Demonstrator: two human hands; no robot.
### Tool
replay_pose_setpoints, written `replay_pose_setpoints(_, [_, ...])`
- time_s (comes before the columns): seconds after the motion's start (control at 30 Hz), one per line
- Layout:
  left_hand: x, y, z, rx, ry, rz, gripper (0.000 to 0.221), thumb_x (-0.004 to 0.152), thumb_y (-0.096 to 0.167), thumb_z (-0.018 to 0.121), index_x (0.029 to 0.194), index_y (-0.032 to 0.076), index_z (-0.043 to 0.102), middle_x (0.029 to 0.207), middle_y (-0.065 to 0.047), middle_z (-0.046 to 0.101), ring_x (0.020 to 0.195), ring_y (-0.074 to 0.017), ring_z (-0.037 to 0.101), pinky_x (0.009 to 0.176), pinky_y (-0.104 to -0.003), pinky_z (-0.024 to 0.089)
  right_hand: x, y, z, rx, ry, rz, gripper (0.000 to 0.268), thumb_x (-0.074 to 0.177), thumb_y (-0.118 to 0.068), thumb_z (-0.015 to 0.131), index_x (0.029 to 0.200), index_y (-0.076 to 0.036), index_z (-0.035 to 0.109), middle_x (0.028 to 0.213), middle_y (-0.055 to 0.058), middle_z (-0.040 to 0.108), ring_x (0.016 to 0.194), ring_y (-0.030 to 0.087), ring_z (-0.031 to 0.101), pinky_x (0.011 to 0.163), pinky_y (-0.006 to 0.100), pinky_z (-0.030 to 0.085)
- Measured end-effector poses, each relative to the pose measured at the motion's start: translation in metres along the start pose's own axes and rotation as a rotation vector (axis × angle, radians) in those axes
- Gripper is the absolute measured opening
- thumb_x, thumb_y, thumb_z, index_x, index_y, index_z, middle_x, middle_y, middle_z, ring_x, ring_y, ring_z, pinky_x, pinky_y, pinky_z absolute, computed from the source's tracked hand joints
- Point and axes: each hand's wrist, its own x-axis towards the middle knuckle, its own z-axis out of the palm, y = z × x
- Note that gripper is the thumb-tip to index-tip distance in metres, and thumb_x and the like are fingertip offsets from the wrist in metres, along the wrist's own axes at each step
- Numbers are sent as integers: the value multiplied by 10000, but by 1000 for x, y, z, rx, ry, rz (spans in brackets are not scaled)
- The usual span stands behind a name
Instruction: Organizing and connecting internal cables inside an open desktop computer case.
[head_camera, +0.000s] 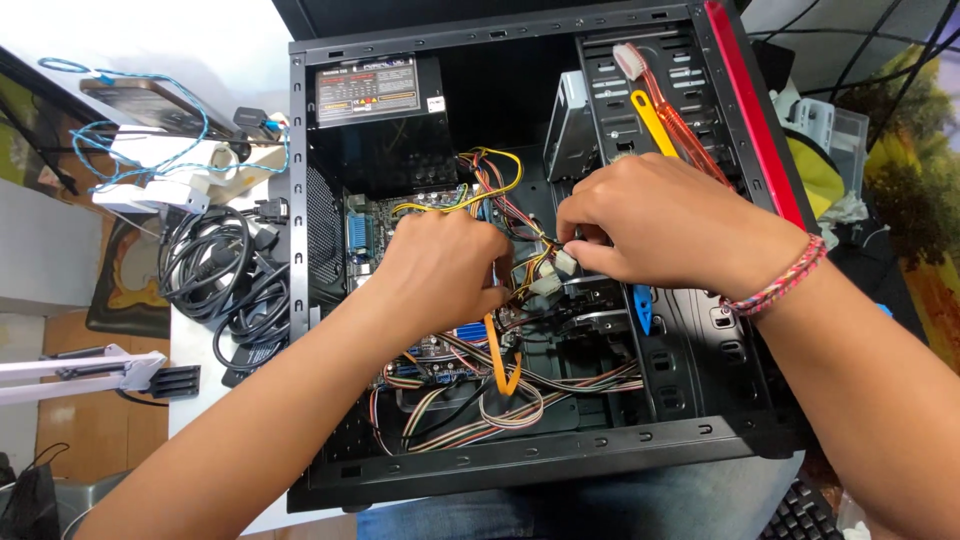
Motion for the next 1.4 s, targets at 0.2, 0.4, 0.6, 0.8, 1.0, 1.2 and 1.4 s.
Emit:
replay_pose_setpoints(0.2, [4,2,31,202,91,37,496,595,485,915,843,88,752,754,-124,703,704,-343,710,592,-456,567,3,-2,1,-3,-16,27,182,758,-188,697,894,-101,780,784,100,748,769,305,710,719,444,546])
replay_pose_setpoints(0.4, [4,24,8,84,-21,-82,694,756,517,846,1162,11,601,730,-133,716,671,-332,723,546,-434,547,3,7,15,33,107,-57,226,778,-198,719,961,-67,727,842,137,737,746,352,704,687,464,546])
replay_pose_setpoints(0.6, [10,10,35,113,115,5,506,710,395,869,1027,55,670,879,-112,725,719,-335,726,553,-462,559,12,6,39,-68,45,-37,403,801,-275,756,1079,-81,539,753,140,710,728,376,695,626,499,536])
replay_pose_setpoints(0.8, [11,9,41,118,91,2,411,666,223,835,1000,42,677,929,-100,726,777,-332,733,604,-464,568,19,12,58,-110,39,-17,239,981,-222,666,1123,-87,530,761,148,709,737,381,692,637,501,533])
replay_pose_setpoints(1.0, [11,8,37,-59,143,8,444,697,270,818,1071,71,686,1003,-151,704,818,-372,719,663,-497,574,15,-6,36,123,171,-110,217,859,-78,650,1021,-63,506,885,114,698,715,397,669,595,496,503])
replay_pose_setpoints(1.2, [23,-8,39,-196,-31,-158,438,779,358,794,1083,69,668,950,-164,734,921,-391,710,807,-498,569,16,-7,30,223,247,-126,228,922,-160,686,1042,-74,512,849,105,687,774,351,694,632,453,515])
replay_pose_setpoints(1.4, [16,-5,11,-295,-146,-94,422,675,268,807,1045,103,687,889,-129,757,889,-332,731,804,-453,581,7,1,15,174,239,-180,149,799,-114,693,884,-53,587,812,101,676,740,302,681,650,400,526])
